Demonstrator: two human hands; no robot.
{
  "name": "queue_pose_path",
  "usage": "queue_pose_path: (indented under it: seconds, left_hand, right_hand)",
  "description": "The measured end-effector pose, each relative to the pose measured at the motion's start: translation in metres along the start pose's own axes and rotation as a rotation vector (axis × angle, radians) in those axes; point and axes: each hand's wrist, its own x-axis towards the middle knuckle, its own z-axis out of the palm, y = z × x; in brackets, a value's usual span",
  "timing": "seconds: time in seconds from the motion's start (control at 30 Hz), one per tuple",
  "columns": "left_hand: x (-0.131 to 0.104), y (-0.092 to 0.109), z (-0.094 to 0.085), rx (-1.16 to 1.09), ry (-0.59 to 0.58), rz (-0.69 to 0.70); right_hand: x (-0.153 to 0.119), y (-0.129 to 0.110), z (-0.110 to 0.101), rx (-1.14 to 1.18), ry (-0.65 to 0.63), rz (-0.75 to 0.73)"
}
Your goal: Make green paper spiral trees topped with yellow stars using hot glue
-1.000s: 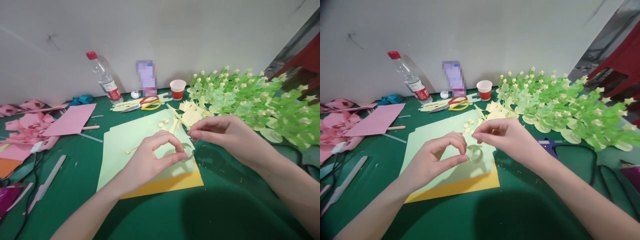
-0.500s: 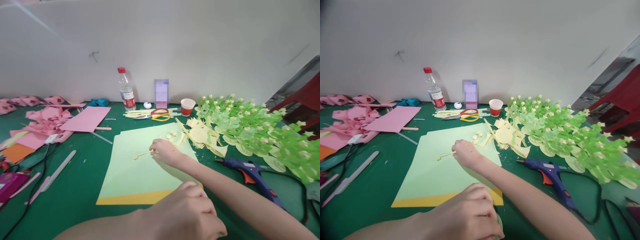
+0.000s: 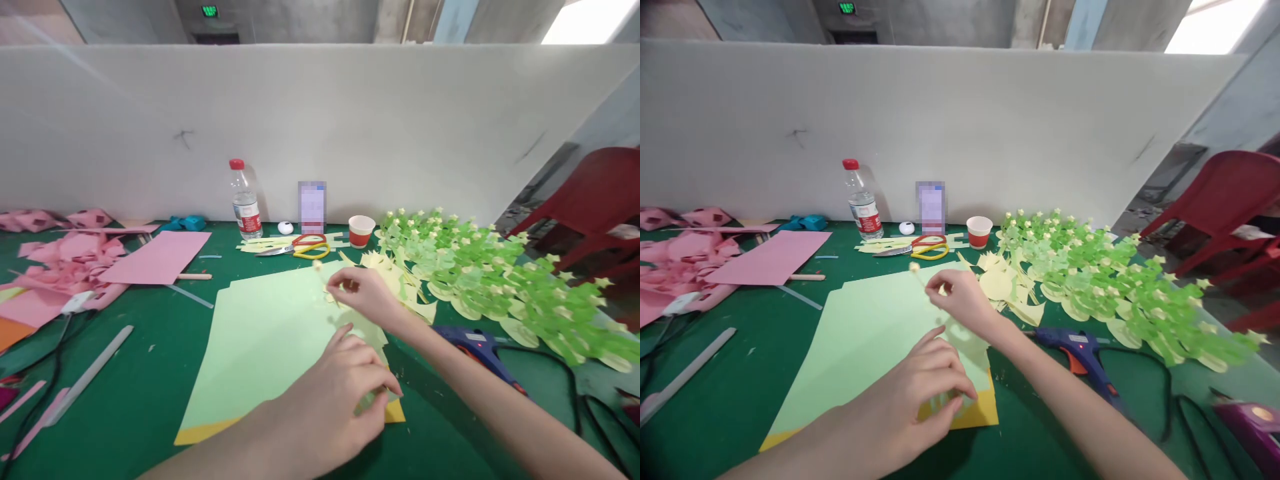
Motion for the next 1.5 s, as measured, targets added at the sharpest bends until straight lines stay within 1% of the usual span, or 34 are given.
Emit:
queue_pose_path:
  seconds: [0.1,0.17,0.23,0.3,0.37,0.47,0.57,0.67,0.87,1.0,1.07,1.13,1.23,1.4,1.47,1.5]
  left_hand:
    - [0.001,-0.007,0.002,-0.096,0.004,0.001]
    - [0.003,-0.010,0.004,-0.177,-0.001,-0.037]
    - [0.006,-0.012,0.006,-0.250,-0.009,-0.122]
    - [0.008,-0.013,0.007,-0.287,0.007,-0.197]
    - [0.011,-0.014,0.009,-0.290,0.045,-0.229]
    - [0.012,-0.015,0.011,-0.322,0.077,-0.220]
    - [0.013,-0.015,0.013,-0.419,0.079,-0.193]
    - [0.015,-0.013,0.012,-0.492,0.077,-0.196]
    - [0.015,-0.014,0.011,-0.590,0.023,-0.193]
    - [0.015,-0.016,0.011,-0.624,-0.016,-0.189]
    - [0.016,-0.017,0.011,-0.664,-0.012,-0.186]
    - [0.019,-0.017,0.012,-0.698,0.018,-0.200]
    - [0.022,-0.017,0.016,-0.709,0.050,-0.228]
    - [0.023,-0.024,0.028,-0.754,0.028,-0.272]
    - [0.023,-0.027,0.032,-0.795,0.025,-0.287]
    - [0.024,-0.029,0.034,-0.819,0.030,-0.295]
  right_hand:
    - [-0.026,0.005,-0.033,0.141,0.071,0.098]
    - [-0.044,0.005,-0.045,0.272,0.092,0.164]
    - [-0.059,0.002,-0.048,0.484,0.083,0.246]
    - [-0.069,-0.003,-0.048,0.670,0.059,0.302]
    - [-0.075,-0.006,-0.047,0.760,0.045,0.323]
    - [-0.079,-0.007,-0.046,0.808,0.069,0.335]
    - [-0.081,-0.006,-0.045,0.822,0.058,0.333]
    - [-0.083,-0.003,-0.043,0.815,0.032,0.319]
    - [-0.087,-0.004,-0.039,0.810,0.088,0.351]
    - [-0.089,-0.004,-0.040,0.828,0.093,0.375]
    - [-0.089,-0.003,-0.040,0.843,0.078,0.370]
    - [-0.089,-0.002,-0.039,0.845,0.046,0.352]
    - [-0.089,-0.001,-0.035,0.755,0.011,0.336]
    - [-0.094,0.004,-0.029,0.612,-0.047,0.356]
    - [-0.104,0.010,-0.034,0.473,-0.008,0.351]
    - [-0.110,0.015,-0.039,0.361,0.045,0.349]
